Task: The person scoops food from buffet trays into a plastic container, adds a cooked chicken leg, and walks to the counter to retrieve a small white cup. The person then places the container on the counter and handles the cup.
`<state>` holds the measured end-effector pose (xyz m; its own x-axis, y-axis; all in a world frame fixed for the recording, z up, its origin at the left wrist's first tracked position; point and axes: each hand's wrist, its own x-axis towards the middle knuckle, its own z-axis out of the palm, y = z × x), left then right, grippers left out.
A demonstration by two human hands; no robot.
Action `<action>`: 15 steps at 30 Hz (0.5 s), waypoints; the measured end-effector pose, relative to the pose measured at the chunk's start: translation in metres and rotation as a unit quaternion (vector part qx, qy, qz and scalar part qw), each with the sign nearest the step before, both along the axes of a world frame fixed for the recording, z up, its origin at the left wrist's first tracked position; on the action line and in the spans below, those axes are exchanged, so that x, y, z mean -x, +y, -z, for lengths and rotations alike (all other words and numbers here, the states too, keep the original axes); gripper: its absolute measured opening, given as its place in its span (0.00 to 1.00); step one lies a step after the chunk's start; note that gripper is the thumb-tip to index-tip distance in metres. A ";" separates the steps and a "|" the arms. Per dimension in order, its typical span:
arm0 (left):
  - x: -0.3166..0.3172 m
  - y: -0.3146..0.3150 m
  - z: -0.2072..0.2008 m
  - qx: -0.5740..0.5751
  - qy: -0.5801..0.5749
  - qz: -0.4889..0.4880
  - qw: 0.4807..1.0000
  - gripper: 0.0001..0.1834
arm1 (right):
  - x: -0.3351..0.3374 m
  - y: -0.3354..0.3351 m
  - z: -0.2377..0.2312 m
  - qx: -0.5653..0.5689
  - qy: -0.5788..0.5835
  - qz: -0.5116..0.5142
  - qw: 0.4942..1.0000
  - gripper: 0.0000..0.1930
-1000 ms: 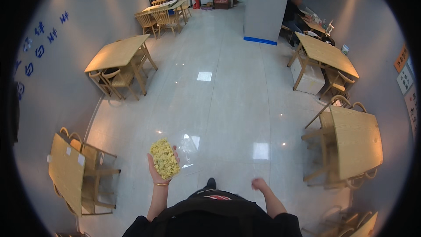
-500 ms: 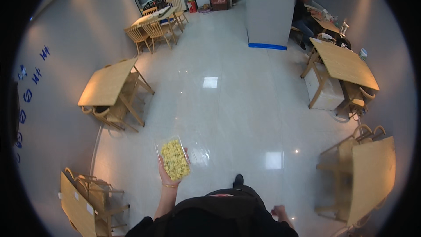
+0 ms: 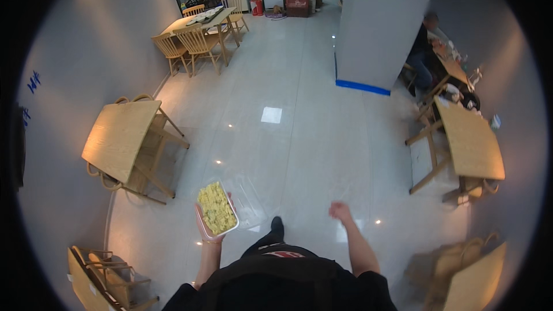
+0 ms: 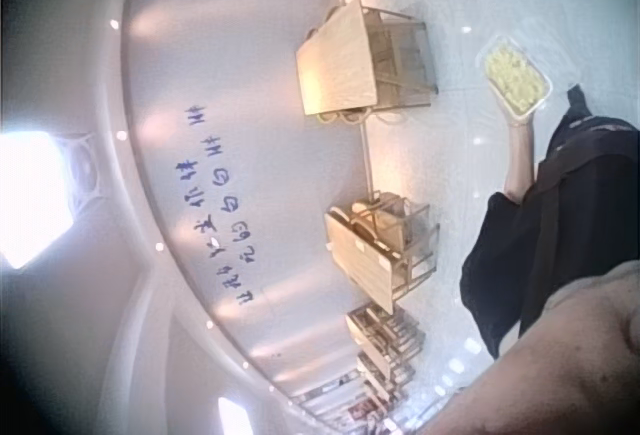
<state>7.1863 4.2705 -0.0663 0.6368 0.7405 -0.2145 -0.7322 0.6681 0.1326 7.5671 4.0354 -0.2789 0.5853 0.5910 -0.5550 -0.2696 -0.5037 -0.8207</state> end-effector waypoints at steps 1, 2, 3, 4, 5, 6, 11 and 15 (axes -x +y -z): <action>-0.020 0.020 -0.005 -0.008 -0.013 0.008 1.000 0.40 | 0.002 -0.018 0.020 0.010 0.020 0.000 1.000 0.10; -0.040 0.045 -0.013 -0.011 -0.021 0.023 0.999 0.40 | -0.005 -0.035 0.038 0.135 -0.181 -0.291 0.930 0.09; -0.060 0.070 -0.023 -0.027 -0.030 0.049 0.998 0.40 | 0.004 -0.058 0.058 0.203 -0.133 -0.268 0.932 0.09; -0.081 0.092 -0.031 -0.037 -0.035 0.071 0.996 0.40 | 0.004 -0.083 0.073 0.207 -0.299 -0.508 0.781 0.14; -0.102 0.112 -0.038 -0.032 -0.034 0.082 0.996 0.40 | 0.022 -0.110 0.088 0.240 -0.209 -0.419 0.851 0.13; -0.119 0.128 -0.045 -0.038 -0.037 0.098 0.994 0.40 | 0.038 -0.133 0.098 0.276 -0.126 -0.369 0.878 0.12; -0.223 0.205 -0.047 -0.075 -0.047 0.132 0.987 0.42 | 0.018 -0.161 0.115 0.363 0.135 -0.001 0.922 0.11; -0.294 0.245 -0.036 -0.009 -0.046 0.122 0.991 0.43 | -0.060 -0.098 0.127 0.322 0.163 0.076 0.930 0.10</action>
